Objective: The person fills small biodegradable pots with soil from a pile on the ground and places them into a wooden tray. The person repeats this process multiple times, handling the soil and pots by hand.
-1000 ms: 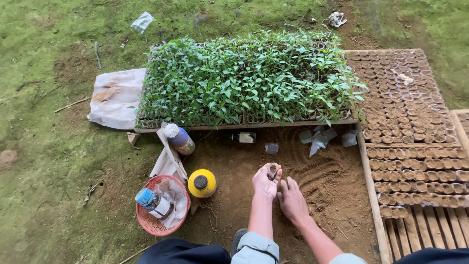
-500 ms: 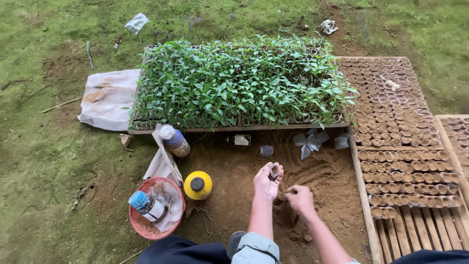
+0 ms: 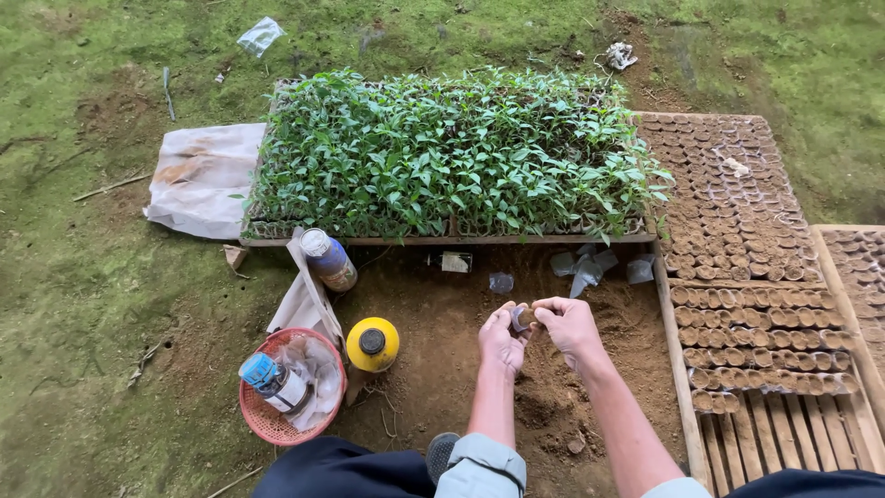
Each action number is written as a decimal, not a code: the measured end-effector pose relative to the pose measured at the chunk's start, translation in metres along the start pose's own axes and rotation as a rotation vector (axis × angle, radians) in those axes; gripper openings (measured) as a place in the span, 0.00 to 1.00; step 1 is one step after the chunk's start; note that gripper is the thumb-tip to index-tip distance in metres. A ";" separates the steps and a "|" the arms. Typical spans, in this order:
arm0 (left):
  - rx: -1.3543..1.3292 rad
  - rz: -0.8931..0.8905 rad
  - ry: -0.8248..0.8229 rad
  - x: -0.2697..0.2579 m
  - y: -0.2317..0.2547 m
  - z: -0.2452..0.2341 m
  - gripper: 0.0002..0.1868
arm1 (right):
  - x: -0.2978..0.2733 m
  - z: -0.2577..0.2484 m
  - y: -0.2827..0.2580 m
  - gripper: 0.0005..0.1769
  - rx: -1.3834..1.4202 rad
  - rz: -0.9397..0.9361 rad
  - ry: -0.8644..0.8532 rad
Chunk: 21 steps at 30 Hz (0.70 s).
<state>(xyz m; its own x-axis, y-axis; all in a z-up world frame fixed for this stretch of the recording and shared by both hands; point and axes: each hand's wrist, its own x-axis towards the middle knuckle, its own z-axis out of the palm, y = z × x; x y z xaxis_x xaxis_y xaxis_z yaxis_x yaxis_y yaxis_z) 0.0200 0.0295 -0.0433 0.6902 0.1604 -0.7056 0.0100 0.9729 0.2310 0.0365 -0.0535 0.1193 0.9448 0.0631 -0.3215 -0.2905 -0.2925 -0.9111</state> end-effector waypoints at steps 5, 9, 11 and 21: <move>0.010 0.009 -0.006 -0.009 0.003 0.005 0.13 | -0.004 0.001 -0.007 0.11 -0.078 -0.001 0.030; -0.014 0.001 0.008 -0.017 0.005 0.011 0.12 | -0.006 0.002 -0.015 0.12 -0.150 0.023 0.061; -0.020 0.000 0.007 -0.010 0.002 0.007 0.13 | -0.009 0.003 -0.019 0.12 -0.186 0.028 0.056; -0.141 -0.032 0.003 0.009 -0.008 -0.003 0.13 | 0.008 -0.008 0.030 0.18 -0.614 -0.220 0.051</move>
<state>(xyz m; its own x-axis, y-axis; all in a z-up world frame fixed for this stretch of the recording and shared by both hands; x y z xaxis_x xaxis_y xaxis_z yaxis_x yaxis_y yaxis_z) 0.0238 0.0231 -0.0532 0.6887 0.1294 -0.7134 -0.0703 0.9912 0.1119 0.0367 -0.0696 0.0918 0.9827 0.1422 -0.1182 0.0351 -0.7709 -0.6360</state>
